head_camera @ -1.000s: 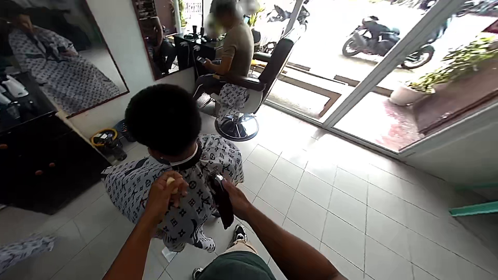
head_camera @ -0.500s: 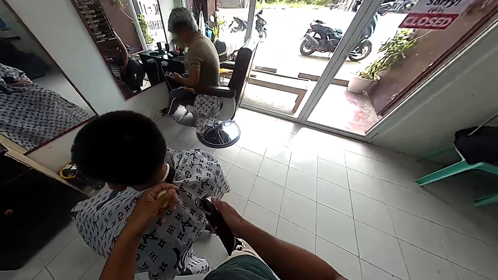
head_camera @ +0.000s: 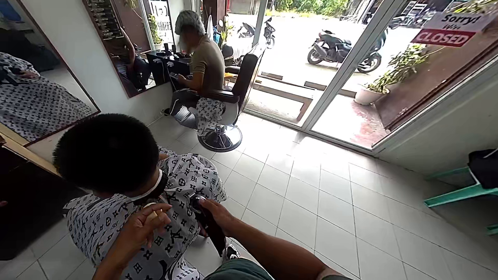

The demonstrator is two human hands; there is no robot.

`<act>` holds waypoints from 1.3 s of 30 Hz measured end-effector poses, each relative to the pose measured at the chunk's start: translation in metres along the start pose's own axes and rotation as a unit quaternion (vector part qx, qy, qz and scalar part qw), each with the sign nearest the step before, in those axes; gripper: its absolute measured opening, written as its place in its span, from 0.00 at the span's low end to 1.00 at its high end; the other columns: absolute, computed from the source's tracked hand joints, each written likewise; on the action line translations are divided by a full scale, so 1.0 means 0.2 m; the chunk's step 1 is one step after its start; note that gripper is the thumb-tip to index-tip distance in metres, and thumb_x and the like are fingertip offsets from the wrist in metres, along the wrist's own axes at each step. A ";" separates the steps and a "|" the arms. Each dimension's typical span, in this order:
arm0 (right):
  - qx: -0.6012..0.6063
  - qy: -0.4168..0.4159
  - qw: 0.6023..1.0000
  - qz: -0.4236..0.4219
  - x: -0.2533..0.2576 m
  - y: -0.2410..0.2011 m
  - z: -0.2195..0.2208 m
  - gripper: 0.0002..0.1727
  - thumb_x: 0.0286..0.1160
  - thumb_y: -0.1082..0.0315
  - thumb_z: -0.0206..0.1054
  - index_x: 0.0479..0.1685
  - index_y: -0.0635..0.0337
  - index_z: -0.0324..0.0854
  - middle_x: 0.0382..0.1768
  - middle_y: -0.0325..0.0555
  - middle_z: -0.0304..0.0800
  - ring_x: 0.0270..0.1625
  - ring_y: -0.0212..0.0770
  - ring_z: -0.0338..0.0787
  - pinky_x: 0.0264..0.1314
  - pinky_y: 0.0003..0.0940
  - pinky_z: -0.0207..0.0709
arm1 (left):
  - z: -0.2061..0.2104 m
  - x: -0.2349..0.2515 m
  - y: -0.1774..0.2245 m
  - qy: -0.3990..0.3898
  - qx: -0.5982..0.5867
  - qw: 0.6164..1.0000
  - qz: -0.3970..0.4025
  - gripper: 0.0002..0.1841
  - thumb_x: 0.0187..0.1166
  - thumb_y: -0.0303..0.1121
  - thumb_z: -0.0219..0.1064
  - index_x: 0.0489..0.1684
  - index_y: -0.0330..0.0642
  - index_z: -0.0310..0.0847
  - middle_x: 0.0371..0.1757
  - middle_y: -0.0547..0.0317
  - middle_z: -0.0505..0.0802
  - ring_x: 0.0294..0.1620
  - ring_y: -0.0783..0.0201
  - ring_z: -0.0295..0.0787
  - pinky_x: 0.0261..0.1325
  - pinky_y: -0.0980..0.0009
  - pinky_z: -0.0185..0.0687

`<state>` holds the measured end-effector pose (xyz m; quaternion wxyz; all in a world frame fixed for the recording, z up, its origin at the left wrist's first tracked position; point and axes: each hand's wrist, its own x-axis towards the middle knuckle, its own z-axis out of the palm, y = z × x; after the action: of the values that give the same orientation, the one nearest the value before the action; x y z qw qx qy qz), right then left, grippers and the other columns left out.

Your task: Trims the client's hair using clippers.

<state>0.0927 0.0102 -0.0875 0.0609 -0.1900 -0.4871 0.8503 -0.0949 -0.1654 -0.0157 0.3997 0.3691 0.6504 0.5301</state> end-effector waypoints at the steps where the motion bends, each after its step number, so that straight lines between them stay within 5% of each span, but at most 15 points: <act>1: 0.011 0.003 1.000 0.006 0.02 -0.01 0.01 0.25 0.93 0.47 0.40 0.58 0.58 0.72 0.26 0.41 0.85 0.23 0.35 0.86 0.27 0.29 0.84 | 0.03 -0.03 -0.02 0.055 0.066 0.996 0.023 0.14 0.81 0.34 0.64 0.59 0.42 0.86 0.38 0.67 0.97 0.23 0.79 0.87 0.18 0.84 0.75; 3: 0.034 0.009 0.999 0.018 0.05 -0.03 0.04 0.25 0.93 0.46 0.41 0.59 0.58 0.72 0.28 0.43 0.86 0.24 0.36 0.87 0.29 0.30 0.85 | 0.05 -0.04 -0.09 0.182 0.243 0.950 0.077 0.19 0.79 0.44 0.64 0.60 0.43 0.88 0.41 0.66 0.94 0.32 0.76 0.87 0.32 0.76 0.81; 4: 0.043 0.009 0.999 0.021 0.07 -0.05 0.06 0.25 0.93 0.46 0.42 0.59 0.58 0.72 0.28 0.43 0.86 0.25 0.36 0.87 0.30 0.30 0.85 | 0.05 -0.03 -0.14 0.230 0.314 0.916 0.098 0.23 0.79 0.46 0.62 0.63 0.41 0.87 0.43 0.57 0.94 0.38 0.64 0.88 0.42 0.61 0.82; 6: 0.042 0.001 0.999 0.018 0.11 -0.07 0.09 0.21 0.91 0.50 0.47 0.61 0.58 0.70 0.30 0.44 0.85 0.27 0.37 0.87 0.32 0.31 0.85 | 0.02 -0.01 -0.24 0.279 0.408 0.862 0.110 0.26 0.82 0.45 0.61 0.72 0.39 0.84 0.47 0.40 0.93 0.44 0.39 0.90 0.47 0.37 0.80; 8: 0.016 -0.007 1.000 0.004 0.13 -0.11 0.13 0.18 0.85 0.62 0.61 0.65 0.61 0.68 0.30 0.44 0.84 0.26 0.37 0.87 0.31 0.31 0.86 | 0.01 -0.02 -0.28 0.297 0.447 0.839 0.089 0.27 0.83 0.47 0.60 0.78 0.43 0.80 0.48 0.31 0.93 0.45 0.27 0.90 0.46 0.28 0.77; 10: -0.041 -0.020 0.999 -0.002 0.15 -0.15 0.17 0.20 0.77 0.69 0.69 0.64 0.63 0.68 0.30 0.43 0.84 0.25 0.35 0.86 0.31 0.30 0.85 | 0.01 -0.03 -0.31 0.310 0.442 0.839 0.073 0.31 0.83 0.51 0.59 0.81 0.44 0.77 0.44 0.30 0.92 0.44 0.25 0.88 0.45 0.27 0.75; 12: -0.083 -0.039 0.996 0.007 0.18 -0.17 0.20 0.21 0.79 0.66 0.70 0.65 0.64 0.70 0.33 0.44 0.84 0.26 0.35 0.86 0.33 0.31 0.86 | 0.00 -0.04 -0.31 0.307 0.412 0.856 0.053 0.33 0.83 0.52 0.60 0.84 0.43 0.73 0.42 0.35 0.92 0.41 0.32 0.87 0.45 0.31 0.76; 15: -0.073 -0.026 0.997 0.021 0.20 -0.19 0.27 0.20 0.94 0.55 0.48 0.60 0.63 0.74 0.33 0.42 0.84 0.28 0.35 0.86 0.34 0.32 0.86 | 0.00 -0.03 -0.28 0.281 0.376 0.883 0.016 0.35 0.84 0.48 0.65 0.89 0.44 0.66 0.38 0.42 0.91 0.36 0.43 0.86 0.45 0.39 0.78; 17: -0.056 0.004 0.998 0.024 0.23 -0.20 0.33 0.21 0.96 0.58 0.41 0.59 0.64 0.74 0.34 0.45 0.85 0.30 0.37 0.88 0.36 0.35 0.87 | -0.01 -0.04 -0.25 0.253 0.375 0.892 -0.023 0.34 0.86 0.47 0.65 0.91 0.45 0.63 0.40 0.42 0.91 0.40 0.44 0.87 0.50 0.41 0.80; 20: -0.122 0.008 0.992 0.013 0.32 -0.21 0.37 0.17 0.92 0.64 0.52 0.58 0.71 0.76 0.38 0.52 0.87 0.36 0.41 0.90 0.44 0.39 0.88 | -0.03 -0.03 -0.23 0.224 0.372 0.898 -0.069 0.34 0.88 0.49 0.62 0.92 0.49 0.61 0.47 0.43 0.92 0.47 0.46 0.88 0.58 0.43 0.81; 25: -0.209 0.018 0.978 0.002 0.38 -0.19 0.41 0.16 0.85 0.59 0.67 0.48 0.68 0.79 0.33 0.50 0.88 0.33 0.39 0.90 0.40 0.35 0.86 | -0.05 -0.04 -0.24 0.217 0.355 0.904 -0.096 0.33 0.87 0.46 0.63 0.94 0.60 0.58 0.44 0.43 0.92 0.46 0.44 0.89 0.57 0.42 0.81; 39: -0.237 0.016 0.971 -0.028 0.42 -0.18 0.40 0.21 0.84 0.55 0.68 0.53 0.69 0.79 0.35 0.52 0.88 0.35 0.40 0.90 0.42 0.36 0.86 | -0.05 -0.03 -0.24 0.214 0.366 0.900 -0.101 0.34 0.87 0.43 0.64 0.94 0.63 0.57 0.38 0.46 0.90 0.41 0.46 0.86 0.52 0.44 0.80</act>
<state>-0.0176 -0.0115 -0.0418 0.0460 -0.1983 -0.6787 0.7056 -0.1047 -0.1825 -0.0606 0.1392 0.2992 0.9022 0.2778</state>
